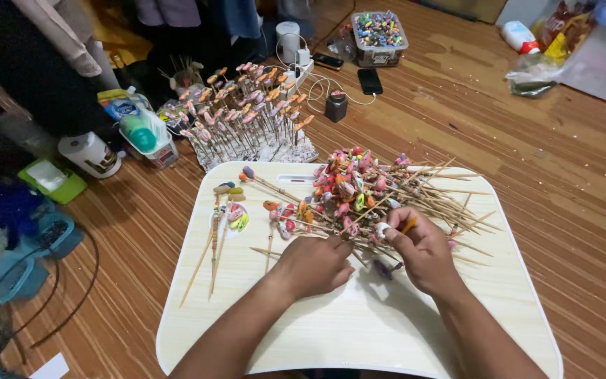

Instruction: Assembling fishing floats by sliding foam bodies and stoppers onto wooden skewers

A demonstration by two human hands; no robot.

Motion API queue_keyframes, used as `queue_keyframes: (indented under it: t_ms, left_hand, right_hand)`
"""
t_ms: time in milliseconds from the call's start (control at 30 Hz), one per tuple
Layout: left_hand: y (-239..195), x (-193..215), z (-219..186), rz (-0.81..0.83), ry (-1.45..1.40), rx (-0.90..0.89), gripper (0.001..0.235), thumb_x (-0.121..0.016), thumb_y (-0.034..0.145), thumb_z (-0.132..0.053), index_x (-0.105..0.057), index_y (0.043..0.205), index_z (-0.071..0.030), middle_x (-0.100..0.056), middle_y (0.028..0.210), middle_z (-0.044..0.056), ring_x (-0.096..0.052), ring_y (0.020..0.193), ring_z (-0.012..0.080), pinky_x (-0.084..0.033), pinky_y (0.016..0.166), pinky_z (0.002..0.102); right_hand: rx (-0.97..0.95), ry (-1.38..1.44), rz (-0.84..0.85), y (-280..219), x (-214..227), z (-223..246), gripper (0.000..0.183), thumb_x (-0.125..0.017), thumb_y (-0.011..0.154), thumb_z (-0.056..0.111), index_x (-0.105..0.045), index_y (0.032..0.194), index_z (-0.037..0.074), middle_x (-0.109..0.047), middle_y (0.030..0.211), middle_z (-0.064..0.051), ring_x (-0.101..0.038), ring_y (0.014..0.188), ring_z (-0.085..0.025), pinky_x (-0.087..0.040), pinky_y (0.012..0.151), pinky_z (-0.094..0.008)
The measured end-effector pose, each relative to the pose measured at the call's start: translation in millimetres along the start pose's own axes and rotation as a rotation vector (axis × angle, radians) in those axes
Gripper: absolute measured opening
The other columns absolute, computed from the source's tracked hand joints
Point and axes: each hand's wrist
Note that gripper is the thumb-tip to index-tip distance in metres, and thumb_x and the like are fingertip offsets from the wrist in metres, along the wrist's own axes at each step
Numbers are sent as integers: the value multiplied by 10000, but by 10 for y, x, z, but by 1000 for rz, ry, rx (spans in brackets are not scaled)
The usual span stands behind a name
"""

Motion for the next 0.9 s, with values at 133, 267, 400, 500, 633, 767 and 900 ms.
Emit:
queue_keyframes:
  t_ms: [133, 267, 400, 500, 633, 767, 900]
  left_hand:
    - [30, 190, -52, 137, -65, 83, 503, -538, 922, -533, -648, 1103, -77, -702, 1002, 172, -735, 805, 444, -587, 697, 570]
    - [33, 307, -39, -155, -221, 179, 551, -554, 935, -647, -614, 1034, -107, -674, 882, 122, -736, 756, 398, -594, 669, 511]
    - [73, 94, 19, -413, -464, 269, 317, -681, 958, -493, -598, 972, -187, -657, 734, 5, -734, 649, 231, -592, 547, 334]
    - [117, 28, -84, -485, -935, 213, 298, -815, 900, -305, -662, 1003, -71, -699, 829, 95, -766, 693, 202, -620, 614, 266]
    - [111, 92, -225, -507, -1127, 243, 253, -864, 845, -192, -710, 967, -33, -748, 880, 98, -759, 769, 151, -627, 681, 243]
    - [137, -25, -255, -502, -1341, 333, 284, -905, 790, -157, -723, 956, -17, -753, 867, 81, -722, 767, 85, -620, 715, 204]
    - [111, 90, -225, -501, -1283, 281, 224, -885, 824, -146, -725, 900, -9, -710, 788, 59, -677, 724, 71, -597, 658, 212]
  right_hand:
    - [27, -47, 28, -6, -87, 92, 83, -638, 964, 45, -573, 1002, 11, -620, 842, -79, -539, 767, -143, -441, 679, -270]
    - [76, -211, 26, -17, -72, -11, 102, -679, 943, 65, -605, 990, 14, -642, 783, -78, -565, 722, -147, -467, 642, -282]
    - [102, -410, 26, -14, -94, -30, 126, -729, 907, 103, -650, 980, 37, -678, 729, -98, -592, 641, -169, -504, 593, -300]
    - [201, -462, 24, -1, -139, 1, 103, -724, 903, 113, -657, 949, 51, -672, 709, -84, -587, 602, -172, -504, 565, -305]
    - [276, -516, 34, -8, -219, 136, 112, -737, 893, 129, -659, 935, 62, -695, 740, -85, -599, 606, -190, -508, 565, -305]
    - [362, -515, 24, -8, -260, 180, 98, -745, 889, 116, -666, 918, 66, -694, 790, -82, -599, 625, -202, -505, 571, -301]
    - [199, -409, 14, -38, -322, 188, 90, -770, 880, 112, -716, 930, 62, -688, 715, -50, -564, 633, -127, -505, 590, -279]
Point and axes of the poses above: each hand's wrist, its own y-axis towards the middle knuckle, its own x-axis out of the back of the hand, z = x × y
